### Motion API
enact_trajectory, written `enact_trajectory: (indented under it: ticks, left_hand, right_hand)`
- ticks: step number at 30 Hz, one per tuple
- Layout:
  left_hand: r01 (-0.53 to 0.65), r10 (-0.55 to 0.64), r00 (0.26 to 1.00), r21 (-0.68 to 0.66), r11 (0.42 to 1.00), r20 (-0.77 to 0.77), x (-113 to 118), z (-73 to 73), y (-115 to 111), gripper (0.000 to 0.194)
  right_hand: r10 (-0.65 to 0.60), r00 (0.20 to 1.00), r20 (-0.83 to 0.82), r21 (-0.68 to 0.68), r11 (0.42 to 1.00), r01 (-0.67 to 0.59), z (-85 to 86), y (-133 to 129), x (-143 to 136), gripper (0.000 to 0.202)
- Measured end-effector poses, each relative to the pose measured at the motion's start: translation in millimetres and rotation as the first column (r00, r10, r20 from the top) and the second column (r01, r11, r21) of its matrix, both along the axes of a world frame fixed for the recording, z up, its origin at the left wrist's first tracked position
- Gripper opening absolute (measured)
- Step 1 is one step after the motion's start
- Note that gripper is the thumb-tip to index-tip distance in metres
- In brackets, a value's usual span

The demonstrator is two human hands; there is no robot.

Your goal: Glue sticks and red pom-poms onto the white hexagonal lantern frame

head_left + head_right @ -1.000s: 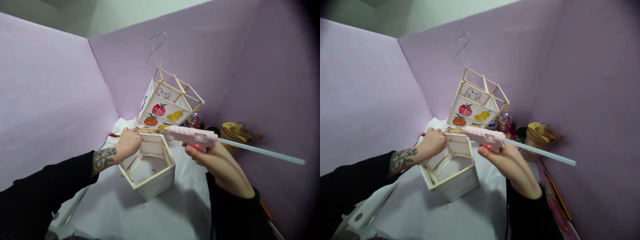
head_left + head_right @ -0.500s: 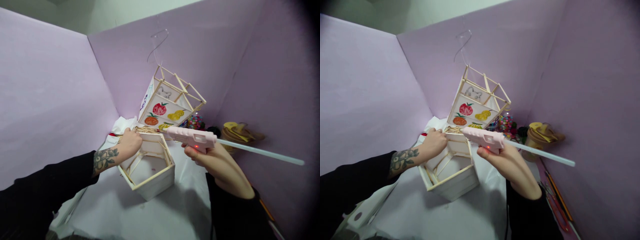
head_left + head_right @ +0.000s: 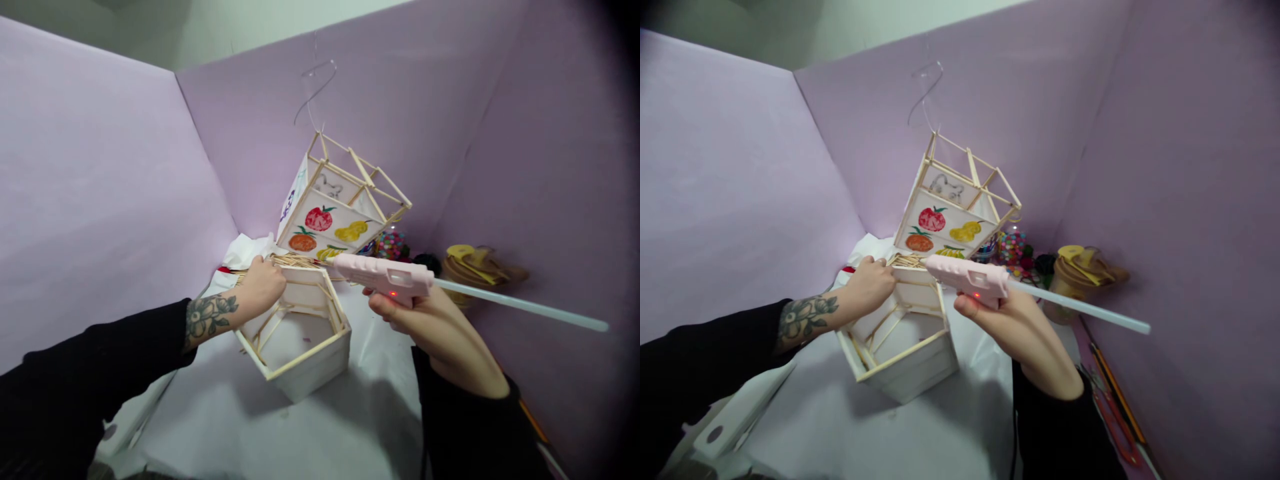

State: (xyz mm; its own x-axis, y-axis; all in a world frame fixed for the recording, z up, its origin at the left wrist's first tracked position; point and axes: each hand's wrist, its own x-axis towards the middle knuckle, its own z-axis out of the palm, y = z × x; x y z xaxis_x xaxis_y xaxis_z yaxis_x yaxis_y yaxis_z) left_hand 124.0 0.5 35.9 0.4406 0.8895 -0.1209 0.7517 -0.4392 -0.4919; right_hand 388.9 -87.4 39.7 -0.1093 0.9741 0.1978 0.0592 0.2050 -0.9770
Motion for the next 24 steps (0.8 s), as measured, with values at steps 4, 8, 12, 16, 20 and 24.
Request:
enact_trajectory:
  ticks: [4, 8, 12, 16, 20, 24]
  left_hand:
    - [0.023, -0.023, 1.000, -0.002, 1.000, -0.002, -0.8, 8.4, -0.6, 0.020]
    - [0.045, -0.045, 0.999, 0.017, 0.999, 0.023, -8.6, 24.6, 3.0, 0.024]
    - [0.041, -0.043, 0.997, 0.034, 0.999, 0.059, -18.7, 32.1, 5.8, 0.025]
    - [0.049, -0.049, 0.998, -0.002, 0.999, 0.045, -19.7, 23.4, 3.2, 0.020]
    - [0.080, -0.079, 0.997, -0.018, 0.997, 0.027, -12.5, 10.8, 3.1, 0.016]
    - [0.089, -0.089, 0.996, -0.020, 0.996, 0.014, -6.6, 2.3, 5.6, 0.022]
  right_hand:
    - [-0.005, 1.000, 0.006, -0.002, 1.000, 0.005, 0.2, -0.1, 0.9, 0.042]
    - [-0.021, 1.000, 0.020, -0.003, 1.000, 0.021, -0.1, -1.0, 1.4, 0.042]
    - [-0.025, 0.999, 0.033, 0.001, 1.000, 0.025, -1.1, -1.6, 1.4, 0.040]
    - [-0.030, 0.999, 0.025, 0.002, 1.000, 0.030, -0.5, -1.0, 1.4, 0.040]
    - [-0.001, 1.000, 0.009, 0.006, 1.000, 0.001, 1.0, 0.1, 1.3, 0.042]
    - [0.011, 1.000, 0.006, -0.001, 1.000, -0.011, 2.0, -0.1, 0.7, 0.044]
